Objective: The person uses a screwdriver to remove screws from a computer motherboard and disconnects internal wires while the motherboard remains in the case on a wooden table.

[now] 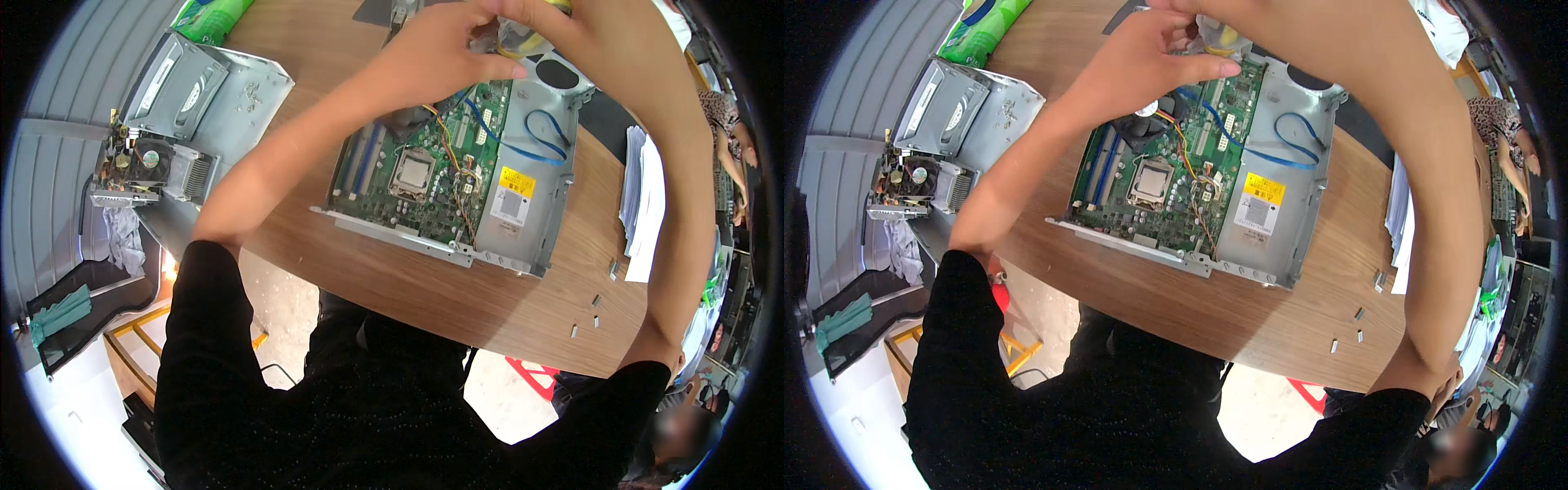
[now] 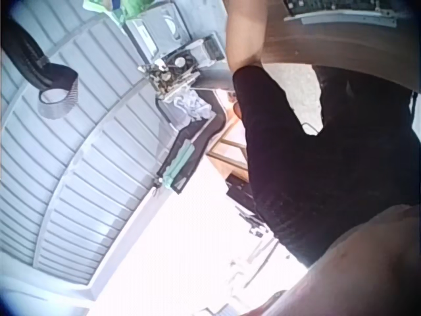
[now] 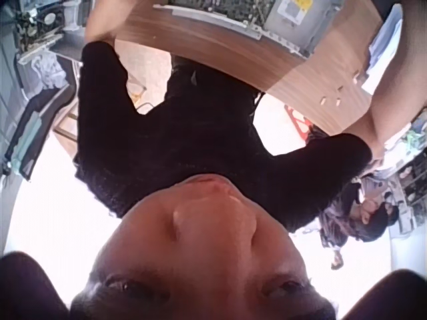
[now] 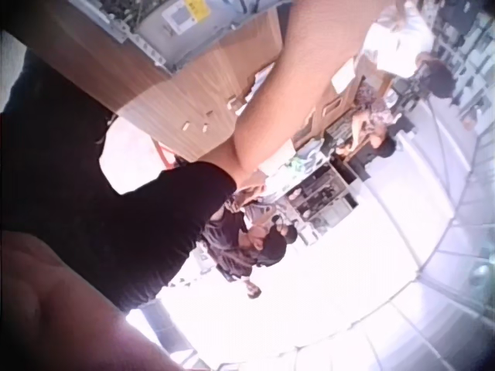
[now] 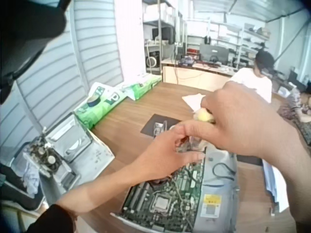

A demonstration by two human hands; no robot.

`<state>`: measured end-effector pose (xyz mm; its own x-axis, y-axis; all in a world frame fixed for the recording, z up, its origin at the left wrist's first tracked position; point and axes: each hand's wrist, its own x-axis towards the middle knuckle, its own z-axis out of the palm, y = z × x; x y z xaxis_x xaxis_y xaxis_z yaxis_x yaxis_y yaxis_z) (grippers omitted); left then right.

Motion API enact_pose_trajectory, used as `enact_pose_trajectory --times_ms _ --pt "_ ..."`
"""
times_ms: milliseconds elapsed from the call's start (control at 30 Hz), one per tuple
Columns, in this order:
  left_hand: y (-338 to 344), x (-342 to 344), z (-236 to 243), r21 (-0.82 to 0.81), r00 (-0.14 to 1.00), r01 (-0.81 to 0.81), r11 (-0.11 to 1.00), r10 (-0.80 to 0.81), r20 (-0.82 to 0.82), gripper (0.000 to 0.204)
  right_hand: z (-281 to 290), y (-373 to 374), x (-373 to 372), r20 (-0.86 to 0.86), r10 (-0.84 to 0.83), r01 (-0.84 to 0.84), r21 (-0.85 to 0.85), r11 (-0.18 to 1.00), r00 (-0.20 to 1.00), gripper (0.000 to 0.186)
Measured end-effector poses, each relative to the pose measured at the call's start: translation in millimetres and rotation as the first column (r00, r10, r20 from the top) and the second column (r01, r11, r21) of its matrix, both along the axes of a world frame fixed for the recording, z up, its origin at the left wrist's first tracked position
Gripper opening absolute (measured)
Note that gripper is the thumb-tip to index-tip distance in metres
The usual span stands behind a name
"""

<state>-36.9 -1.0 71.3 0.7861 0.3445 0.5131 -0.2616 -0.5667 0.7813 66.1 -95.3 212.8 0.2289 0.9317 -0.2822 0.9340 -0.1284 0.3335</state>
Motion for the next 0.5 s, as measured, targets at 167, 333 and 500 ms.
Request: enact_pose_trajectory --times_ms 167,333,500 --pt "16.4 -9.4 -3.5 -0.112 0.984 -0.023 0.993 0.003 -0.18 0.033 -26.3 -18.6 1.0 -0.002 0.566 -0.419 0.668 0.614 0.825 0.039" --pt "4.6 2.8 -3.0 0.058 0.976 -0.126 0.99 0.135 -0.173 0.03 -20.4 -3.8 24.7 0.074 0.278 -0.279 0.469 0.838 0.958 0.045" --pt "17.2 3.5 -9.6 -0.017 0.981 -0.073 0.997 0.069 -0.18 0.038 -22.0 -9.6 23.7 0.018 0.465 -0.391 0.57 0.722 0.885 0.043"
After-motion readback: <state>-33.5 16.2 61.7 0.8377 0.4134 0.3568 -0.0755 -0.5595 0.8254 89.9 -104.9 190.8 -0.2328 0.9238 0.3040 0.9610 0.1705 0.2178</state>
